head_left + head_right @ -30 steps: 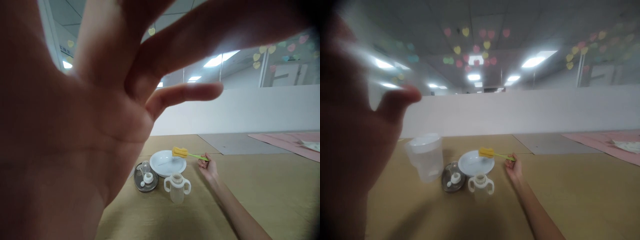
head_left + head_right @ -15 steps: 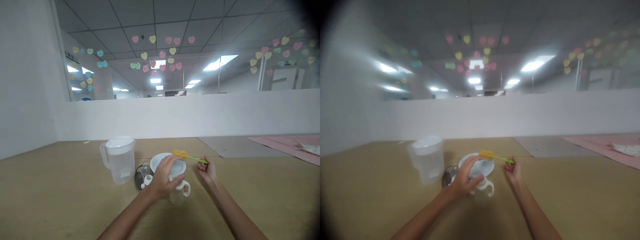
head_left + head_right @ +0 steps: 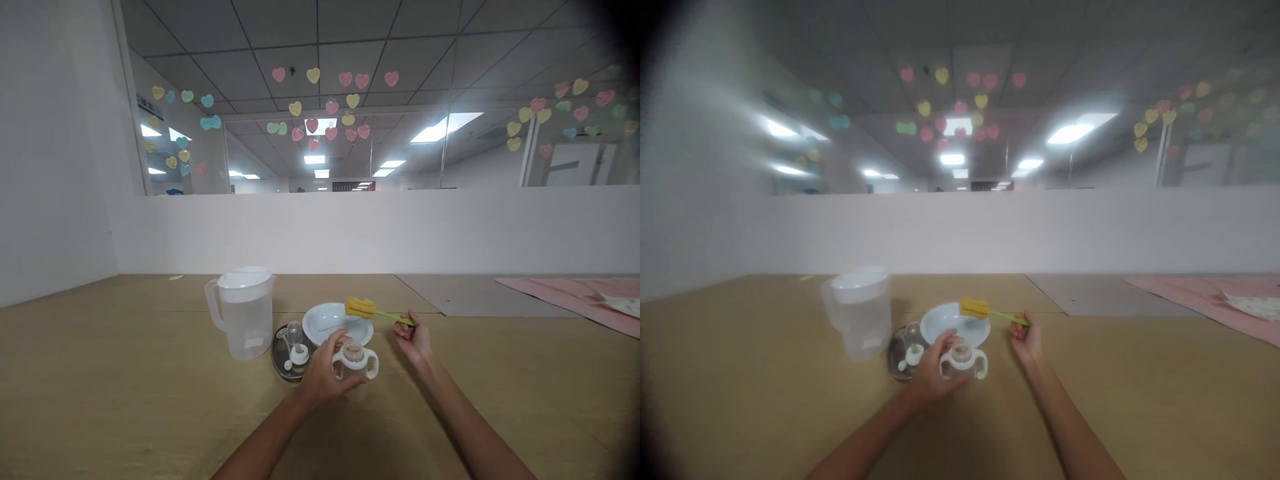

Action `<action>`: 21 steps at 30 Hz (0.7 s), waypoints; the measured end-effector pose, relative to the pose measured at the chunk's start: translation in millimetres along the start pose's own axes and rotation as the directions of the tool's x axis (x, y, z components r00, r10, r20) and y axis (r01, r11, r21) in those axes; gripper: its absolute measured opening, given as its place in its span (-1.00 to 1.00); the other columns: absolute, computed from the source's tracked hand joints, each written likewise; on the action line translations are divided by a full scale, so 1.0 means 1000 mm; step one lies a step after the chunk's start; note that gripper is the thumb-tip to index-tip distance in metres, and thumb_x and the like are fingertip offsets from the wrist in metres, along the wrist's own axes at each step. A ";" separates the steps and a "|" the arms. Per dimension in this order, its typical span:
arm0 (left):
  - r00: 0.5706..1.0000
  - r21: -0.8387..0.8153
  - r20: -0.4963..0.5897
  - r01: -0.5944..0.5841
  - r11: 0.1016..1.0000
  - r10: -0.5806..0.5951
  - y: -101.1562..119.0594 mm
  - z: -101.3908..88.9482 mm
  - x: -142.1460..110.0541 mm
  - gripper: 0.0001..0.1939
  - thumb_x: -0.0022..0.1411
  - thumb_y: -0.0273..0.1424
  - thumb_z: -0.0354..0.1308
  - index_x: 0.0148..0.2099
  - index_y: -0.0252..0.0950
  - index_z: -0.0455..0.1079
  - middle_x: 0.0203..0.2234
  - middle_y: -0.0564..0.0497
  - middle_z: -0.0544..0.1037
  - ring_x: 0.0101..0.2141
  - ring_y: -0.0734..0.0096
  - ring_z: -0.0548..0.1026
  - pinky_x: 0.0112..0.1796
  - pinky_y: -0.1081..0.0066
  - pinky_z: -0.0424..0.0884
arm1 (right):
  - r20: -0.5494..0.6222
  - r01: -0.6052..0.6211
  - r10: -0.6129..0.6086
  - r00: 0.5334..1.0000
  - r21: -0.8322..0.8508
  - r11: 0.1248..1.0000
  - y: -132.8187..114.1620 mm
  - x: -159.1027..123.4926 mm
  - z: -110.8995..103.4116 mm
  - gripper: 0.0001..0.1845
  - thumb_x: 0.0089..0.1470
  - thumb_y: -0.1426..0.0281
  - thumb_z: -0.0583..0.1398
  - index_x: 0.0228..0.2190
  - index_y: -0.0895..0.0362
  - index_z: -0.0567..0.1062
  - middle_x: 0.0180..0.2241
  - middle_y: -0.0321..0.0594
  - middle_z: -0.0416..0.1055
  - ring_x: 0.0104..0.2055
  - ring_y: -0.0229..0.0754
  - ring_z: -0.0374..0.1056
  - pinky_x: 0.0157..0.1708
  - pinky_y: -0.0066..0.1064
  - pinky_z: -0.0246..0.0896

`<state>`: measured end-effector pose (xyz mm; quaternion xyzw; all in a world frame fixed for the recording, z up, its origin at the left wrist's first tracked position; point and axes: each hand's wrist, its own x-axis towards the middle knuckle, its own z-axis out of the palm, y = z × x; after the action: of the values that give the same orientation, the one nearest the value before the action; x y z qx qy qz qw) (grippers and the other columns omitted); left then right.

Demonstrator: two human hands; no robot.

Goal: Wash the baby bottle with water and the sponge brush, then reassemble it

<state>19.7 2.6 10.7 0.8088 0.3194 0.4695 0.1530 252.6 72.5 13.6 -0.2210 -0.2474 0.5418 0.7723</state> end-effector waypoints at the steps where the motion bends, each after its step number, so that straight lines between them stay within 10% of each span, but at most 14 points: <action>1: 0.998 -0.025 -0.065 0.008 1.000 -0.009 -0.001 -0.001 0.001 -0.26 -0.17 -0.15 0.26 0.04 -0.30 0.10 -0.16 -0.10 0.42 -0.17 0.30 0.40 -0.14 0.32 0.35 | -0.037 -0.035 0.036 0.999 0.033 0.999 -0.001 -0.001 0.001 -0.73 0.01 0.36 0.08 -0.66 0.16 0.25 -0.84 -0.47 -0.02 -0.81 -0.49 -0.13 -0.83 -0.65 -0.14; 8: 0.857 0.239 -0.488 -0.054 0.970 0.167 -0.016 -0.019 0.014 -0.47 -0.10 -0.21 0.24 -0.07 -0.29 0.26 -0.19 -0.10 0.45 -0.17 0.28 0.42 -0.16 0.29 0.36 | 0.066 -0.102 0.100 0.993 0.036 0.994 -0.005 -0.013 0.020 -0.71 -0.06 0.27 0.18 -0.65 0.16 0.28 -0.81 -0.50 -0.03 -0.79 -0.52 -0.16 -0.83 -0.68 -0.19; 21: 0.853 0.626 -0.276 -0.189 0.756 0.442 -0.026 -0.035 0.015 -0.61 0.09 -0.37 0.11 0.01 -0.20 0.27 -0.10 -0.07 0.42 -0.14 0.34 0.37 -0.11 0.29 0.30 | 0.122 0.031 0.008 0.993 -0.311 0.950 0.004 -0.012 0.018 -0.62 -0.23 0.08 0.25 -0.55 0.17 0.42 -0.79 -0.49 0.03 -0.75 -0.47 -0.14 -0.73 -0.57 -0.06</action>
<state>-14.6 30.6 24.1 0.7425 0.3265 0.5272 -0.2534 235.3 63.9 23.7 -0.3053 -0.3777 0.5039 0.7143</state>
